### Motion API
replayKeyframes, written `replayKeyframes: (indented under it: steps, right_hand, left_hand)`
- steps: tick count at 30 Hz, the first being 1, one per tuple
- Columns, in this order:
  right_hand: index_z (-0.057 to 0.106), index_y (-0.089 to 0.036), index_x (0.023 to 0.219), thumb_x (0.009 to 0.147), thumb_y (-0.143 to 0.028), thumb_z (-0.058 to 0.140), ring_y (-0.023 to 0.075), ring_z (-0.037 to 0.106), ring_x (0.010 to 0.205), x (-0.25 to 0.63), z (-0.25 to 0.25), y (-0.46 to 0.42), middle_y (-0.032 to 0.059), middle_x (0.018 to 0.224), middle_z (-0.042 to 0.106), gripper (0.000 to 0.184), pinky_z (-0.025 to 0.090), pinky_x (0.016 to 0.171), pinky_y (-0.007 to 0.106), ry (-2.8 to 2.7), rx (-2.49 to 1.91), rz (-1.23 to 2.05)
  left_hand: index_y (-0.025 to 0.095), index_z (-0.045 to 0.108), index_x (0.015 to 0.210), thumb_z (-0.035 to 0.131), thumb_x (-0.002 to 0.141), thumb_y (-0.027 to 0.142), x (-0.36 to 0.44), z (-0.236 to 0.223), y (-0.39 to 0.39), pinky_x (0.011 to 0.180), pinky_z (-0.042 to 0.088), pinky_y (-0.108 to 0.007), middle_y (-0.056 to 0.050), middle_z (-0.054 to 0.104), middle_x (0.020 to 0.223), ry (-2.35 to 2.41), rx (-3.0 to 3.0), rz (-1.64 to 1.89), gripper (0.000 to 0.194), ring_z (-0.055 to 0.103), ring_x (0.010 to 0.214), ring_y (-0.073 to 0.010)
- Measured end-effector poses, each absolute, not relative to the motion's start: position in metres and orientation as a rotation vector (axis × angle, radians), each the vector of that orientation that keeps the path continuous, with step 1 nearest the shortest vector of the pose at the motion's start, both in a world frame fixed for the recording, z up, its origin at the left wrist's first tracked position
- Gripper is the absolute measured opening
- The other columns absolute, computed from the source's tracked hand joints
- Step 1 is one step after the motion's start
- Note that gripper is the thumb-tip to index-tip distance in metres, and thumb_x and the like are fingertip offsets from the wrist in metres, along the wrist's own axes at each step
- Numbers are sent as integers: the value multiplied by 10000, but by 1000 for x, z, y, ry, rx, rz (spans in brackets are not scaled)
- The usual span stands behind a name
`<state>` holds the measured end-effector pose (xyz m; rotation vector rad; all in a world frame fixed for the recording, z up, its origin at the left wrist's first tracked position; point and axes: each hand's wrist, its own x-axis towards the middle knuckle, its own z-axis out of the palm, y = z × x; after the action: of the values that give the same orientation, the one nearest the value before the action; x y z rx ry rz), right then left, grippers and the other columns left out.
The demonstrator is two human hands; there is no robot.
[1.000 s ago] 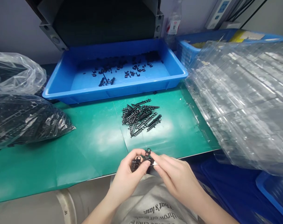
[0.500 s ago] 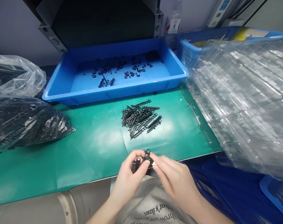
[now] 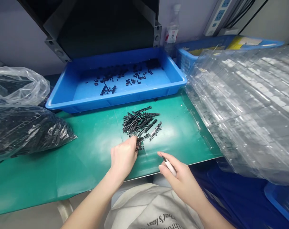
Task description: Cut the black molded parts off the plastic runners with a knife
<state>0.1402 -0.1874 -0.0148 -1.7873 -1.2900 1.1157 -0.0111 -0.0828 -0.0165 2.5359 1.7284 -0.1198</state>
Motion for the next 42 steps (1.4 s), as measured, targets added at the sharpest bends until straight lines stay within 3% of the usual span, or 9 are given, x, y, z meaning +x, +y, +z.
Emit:
replayKeyframes:
  steps: [3,6,11,17,20,23,27,33,42]
  right_hand:
    - [582,-146,1070,806,-387,450,183,574,630,140,-14,-178,28,694,626,381,462,629,298,-1173,-1775,1184]
    - [590,-152,944,805,-385,458,156,536,558,138,-14,-170,-9,592,565,301,430,556,258,-1120,-1689,1257]
    - [492,-184,646,837,-356,441,123,452,504,129,-8,-165,-30,528,497,263,372,525,238,-1223,-1544,1319]
    - [512,-186,718,855,-319,424,130,486,524,125,-3,-171,-29,558,521,210,392,515,235,-1285,-1536,1310]
    - [555,-181,949,880,-298,414,164,580,713,129,-6,-179,19,785,631,196,453,647,267,-1479,-1519,1195]
    - [482,-198,1191,917,-252,355,189,580,910,132,-7,-187,56,1039,620,307,457,770,310,-1726,-1514,1065]
    - [473,-181,1237,926,-212,321,199,596,785,132,-5,-193,60,926,637,348,475,652,317,-1940,-1576,867]
    - [512,-153,1211,933,-228,310,187,588,680,130,-2,-193,64,832,645,352,461,554,290,-2028,-1606,678]
    - [535,-132,1191,935,-222,286,168,571,606,127,-2,-192,60,759,631,368,438,510,264,-2012,-1627,643]
  left_hand:
    - [205,610,846,448,836,304,-25,-18,-102,439,303,-244,-30,682,634,1643,2607,196,191,637,564,-210]
    - [193,593,824,467,834,300,-37,-15,-124,469,357,-217,-5,661,622,1347,2504,492,165,601,517,-145]
    - [188,532,664,621,699,305,-37,-4,-140,479,387,-201,20,564,591,1244,1826,485,151,510,514,-116]
    - [167,556,727,625,660,274,-22,-3,-144,578,424,-223,16,555,638,1146,993,597,144,509,589,-111]
    - [146,579,764,641,654,297,-20,-6,-145,533,405,-224,20,531,605,1134,865,660,196,474,533,-96]
    - [135,609,832,654,655,293,-24,-8,-143,506,391,-215,9,556,620,1102,848,639,241,474,525,-92]
    - [130,628,834,675,634,270,-26,-8,-143,548,409,-218,-36,635,742,1117,850,634,249,536,617,-116]
    - [140,620,801,655,640,266,-19,-2,-147,646,446,-258,-32,646,739,1203,875,685,208,568,685,-150]
    - [166,599,846,597,749,268,-25,-19,-148,686,448,-229,-12,619,769,1090,995,675,141,544,720,-128]
